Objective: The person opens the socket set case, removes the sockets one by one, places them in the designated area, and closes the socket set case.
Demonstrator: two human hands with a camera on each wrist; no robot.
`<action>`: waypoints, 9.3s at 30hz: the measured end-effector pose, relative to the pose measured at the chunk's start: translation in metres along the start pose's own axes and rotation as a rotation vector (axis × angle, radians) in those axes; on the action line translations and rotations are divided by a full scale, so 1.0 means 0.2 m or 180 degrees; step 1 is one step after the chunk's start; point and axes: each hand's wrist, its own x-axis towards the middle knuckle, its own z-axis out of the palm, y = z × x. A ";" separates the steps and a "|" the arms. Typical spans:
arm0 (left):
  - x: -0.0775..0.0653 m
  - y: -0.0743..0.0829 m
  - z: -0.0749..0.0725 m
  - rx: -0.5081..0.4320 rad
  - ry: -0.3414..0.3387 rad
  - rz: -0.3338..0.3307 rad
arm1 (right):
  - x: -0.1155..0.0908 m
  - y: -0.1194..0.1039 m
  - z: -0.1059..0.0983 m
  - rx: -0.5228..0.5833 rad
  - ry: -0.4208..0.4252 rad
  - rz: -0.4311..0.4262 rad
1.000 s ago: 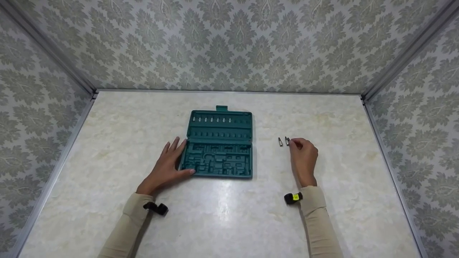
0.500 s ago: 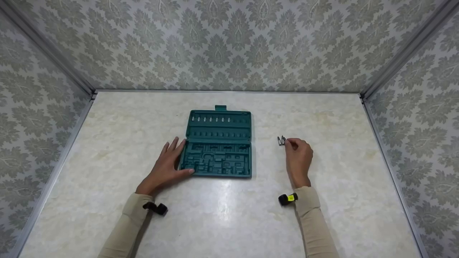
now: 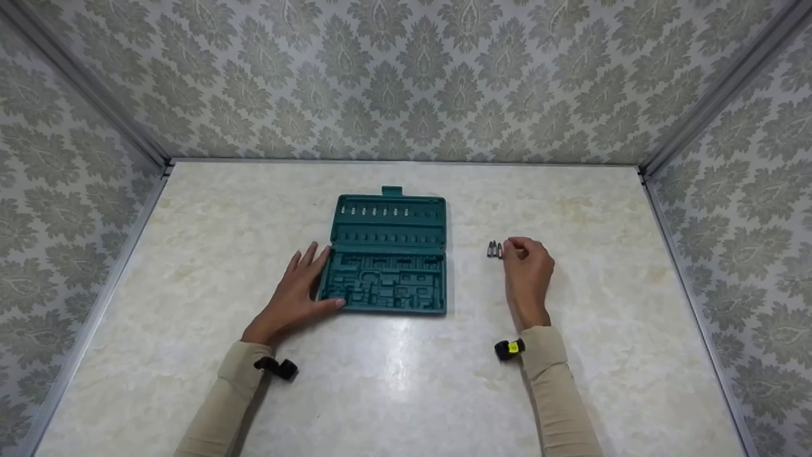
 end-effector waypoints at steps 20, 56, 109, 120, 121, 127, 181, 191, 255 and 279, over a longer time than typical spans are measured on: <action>0.00 -0.01 0.01 0.0033 0.0024 0.0065 | 0.13 -0.36 0.40 0.0000 -0.1271 -0.1001; 0.01 0.00 0.01 0.0024 0.0001 0.0052 | 0.26 -0.53 0.72 -0.0477 -0.2194 -0.1066; 0.00 0.00 0.01 0.0008 0.0033 0.0088 | 0.19 -0.43 0.47 0.0609 -0.1218 -0.0438; 0.00 0.00 0.01 0.0038 0.0020 0.0077 | 0.15 -0.21 0.11 0.0405 -0.0830 -0.0470; 0.00 0.00 0.01 0.0046 0.0021 0.0090 | 0.14 -0.19 0.07 0.0357 -0.0795 -0.0460; 0.00 -0.01 0.00 0.0035 0.0027 0.0107 | 0.11 -0.07 -0.06 0.0152 -0.0568 -0.0307; 0.00 -0.01 0.01 0.0036 0.0012 0.0024 | 0.23 -0.22 0.16 -0.0099 -0.2031 -0.1459; 0.00 0.00 0.01 0.0030 0.0005 -0.0049 | 0.33 -0.38 0.36 -0.0359 -0.2541 -0.1667; 0.00 0.00 0.02 -0.0001 0.0009 0.0010 | 0.33 -0.54 0.72 -0.0280 -0.2590 -0.0590; 0.00 -0.01 0.01 0.0086 0.0021 0.0080 | 0.32 -0.51 0.68 0.0843 -0.1852 -0.0566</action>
